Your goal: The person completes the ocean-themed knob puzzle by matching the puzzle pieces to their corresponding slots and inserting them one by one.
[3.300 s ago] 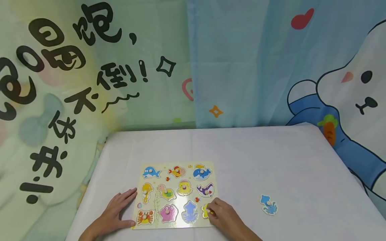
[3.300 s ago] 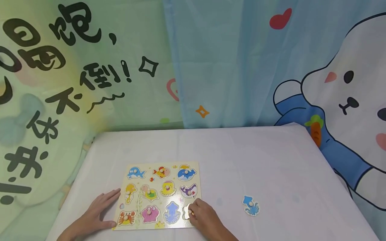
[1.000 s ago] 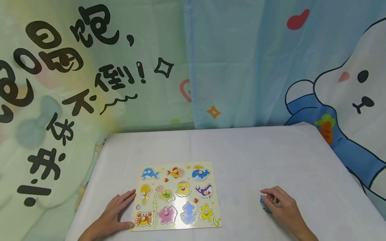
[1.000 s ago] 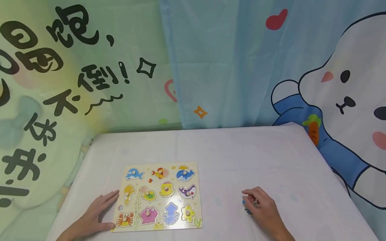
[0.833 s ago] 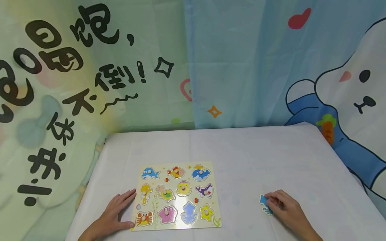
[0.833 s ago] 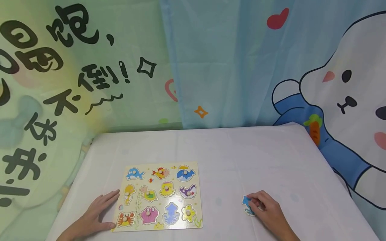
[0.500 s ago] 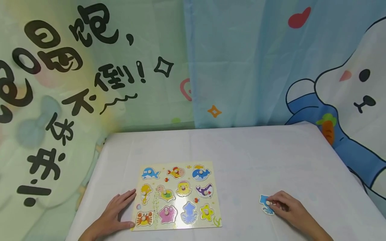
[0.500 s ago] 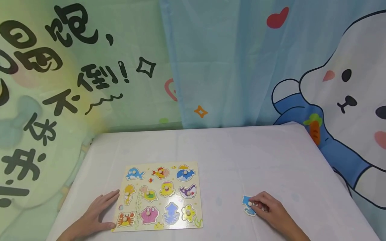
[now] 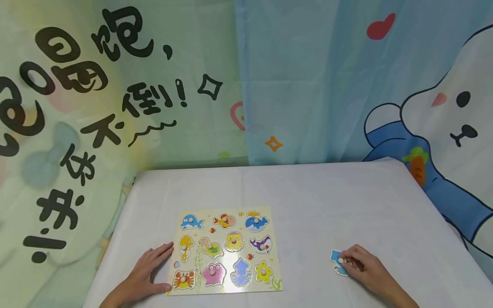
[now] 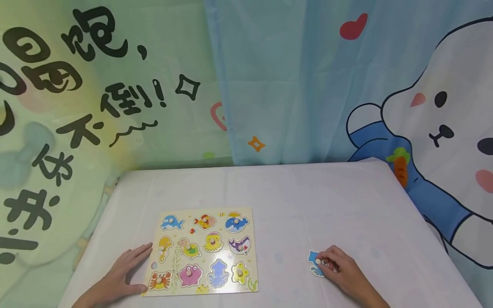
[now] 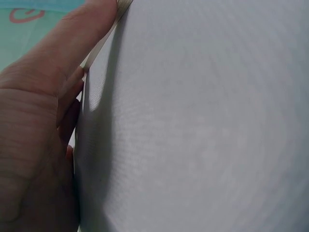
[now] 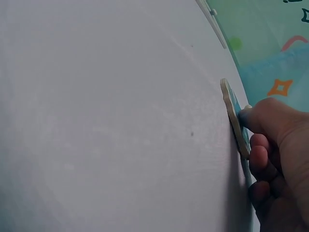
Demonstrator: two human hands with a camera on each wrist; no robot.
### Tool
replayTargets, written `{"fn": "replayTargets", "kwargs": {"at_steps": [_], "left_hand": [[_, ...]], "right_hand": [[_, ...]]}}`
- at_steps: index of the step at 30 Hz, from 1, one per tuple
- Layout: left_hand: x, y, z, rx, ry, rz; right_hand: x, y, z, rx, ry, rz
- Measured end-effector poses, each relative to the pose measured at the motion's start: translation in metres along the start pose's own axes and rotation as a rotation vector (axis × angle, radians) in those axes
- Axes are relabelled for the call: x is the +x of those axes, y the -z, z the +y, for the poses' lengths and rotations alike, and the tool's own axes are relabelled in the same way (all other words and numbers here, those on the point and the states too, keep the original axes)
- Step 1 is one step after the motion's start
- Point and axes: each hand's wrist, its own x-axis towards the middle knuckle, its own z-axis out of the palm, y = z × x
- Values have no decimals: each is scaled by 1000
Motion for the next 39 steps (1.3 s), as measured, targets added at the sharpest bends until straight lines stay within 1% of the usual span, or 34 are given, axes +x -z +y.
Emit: {"fn": "replayTargets", "kwargs": {"at_steps": [4,9,12,15,19,23,25,28,31,34,39], "left_hand": [[1,-1,-1,3,-7,2],[1,0,-2,-1,-4,-2],[1,0,-2,-5,-6,2],[0,1,-1,-4,-16,7],[1,1,-1,3,-24,12],[4,0,-3,9,-27,11],[5,0,-4,10,-30,10],[6,-1,-6,8,-35,13],[5,-1,-8,8,-38,17],[5,-1,-7,7,-36,24],[2,-1,-4,-5,-39,25]], "right_hand": [[1,-1,-4,-22,-40,17],[6,-7,-17,0,-148,63],[13,-17,-31,17,-224,72],[20,-35,-48,5,-278,68],[33,-61,-73,-10,-335,36],[47,-84,-95,-30,-410,-33],[53,-95,-105,-46,-428,-76],[61,-109,-119,-59,-411,-133],[68,-123,-130,-43,-358,-162],[72,-137,-138,-37,-266,-161],[77,-158,-143,-77,-86,-113]]}}
